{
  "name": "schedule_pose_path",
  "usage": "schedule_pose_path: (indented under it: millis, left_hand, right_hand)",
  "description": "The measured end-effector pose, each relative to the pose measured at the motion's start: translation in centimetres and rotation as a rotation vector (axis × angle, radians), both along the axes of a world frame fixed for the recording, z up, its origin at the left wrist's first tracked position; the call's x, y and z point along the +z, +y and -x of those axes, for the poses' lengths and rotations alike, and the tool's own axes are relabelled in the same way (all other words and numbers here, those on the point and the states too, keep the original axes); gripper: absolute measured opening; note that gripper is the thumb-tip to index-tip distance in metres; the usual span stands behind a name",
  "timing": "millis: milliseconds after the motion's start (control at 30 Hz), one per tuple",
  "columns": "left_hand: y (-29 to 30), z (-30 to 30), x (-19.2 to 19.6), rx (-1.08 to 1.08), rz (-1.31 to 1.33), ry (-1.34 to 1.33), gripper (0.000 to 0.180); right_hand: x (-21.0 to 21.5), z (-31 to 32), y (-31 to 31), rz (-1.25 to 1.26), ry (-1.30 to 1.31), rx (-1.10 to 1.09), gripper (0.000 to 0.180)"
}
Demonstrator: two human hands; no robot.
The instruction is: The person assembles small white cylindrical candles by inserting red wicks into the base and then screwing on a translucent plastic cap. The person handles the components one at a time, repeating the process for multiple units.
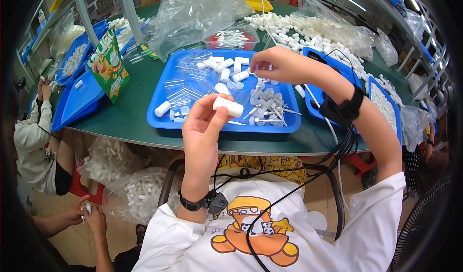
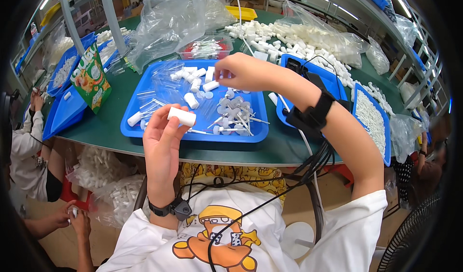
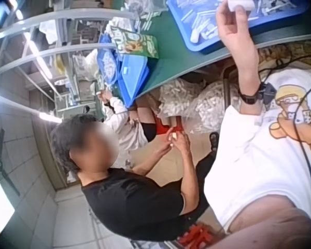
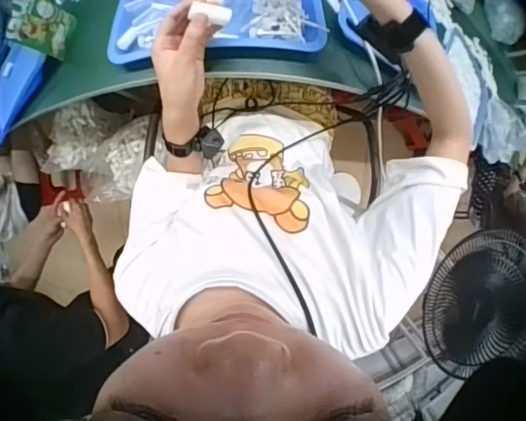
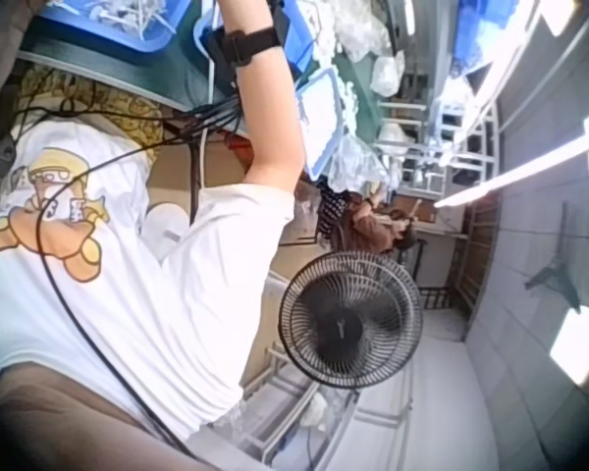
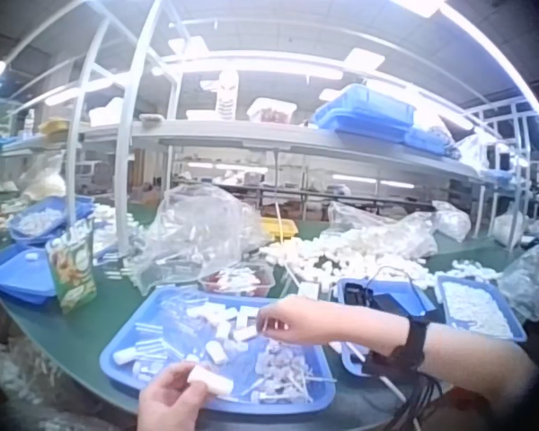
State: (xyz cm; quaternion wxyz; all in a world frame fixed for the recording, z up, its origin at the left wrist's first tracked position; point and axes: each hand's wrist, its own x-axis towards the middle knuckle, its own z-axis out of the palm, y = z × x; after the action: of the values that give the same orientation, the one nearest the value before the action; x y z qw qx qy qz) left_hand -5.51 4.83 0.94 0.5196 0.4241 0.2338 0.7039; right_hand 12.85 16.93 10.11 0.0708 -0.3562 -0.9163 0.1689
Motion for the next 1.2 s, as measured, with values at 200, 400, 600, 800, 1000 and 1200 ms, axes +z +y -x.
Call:
schedule_pose_path:
  millis: [200,400,600,800,1000,1200]
  left_hand:
    - [-0.4,-0.1,0.2,-0.082,0.045,0.023,0.033]
    - [-0.7,-0.2,0.6,-0.142,0.038,-0.013,0.033]
    - [-1.0,-0.4,0.9,-0.17,0.019,-0.035,0.03]
    - [-1.1,-0.3,0.6,-0.288,0.009,-0.103,0.026]
    - [-1.2,-1.0,0.5,-0.381,0.019,-0.089,0.026]
    - [-1.6,-2.1,-0.1,-0.389,0.024,-0.018,0.027]
  right_hand:
    - [-3.4,-1.1,2.4,-0.039,-0.223,-0.032,0.02]
    - [-3.7,-0.5,2.0,-0.15,-0.197,-0.037,0.019]
    - [-0.8,-1.5,0.9,-0.084,0.159,-0.185,0.017]
    - [0.6,-2.5,-3.8,0.178,0.538,-0.135,0.02]
    - [-0.1,-3.0,-10.1,0.383,0.779,-0.183,0.019]
    - [-1.6,-3.2,-14.1,0.508,0.957,-0.2,0.017]
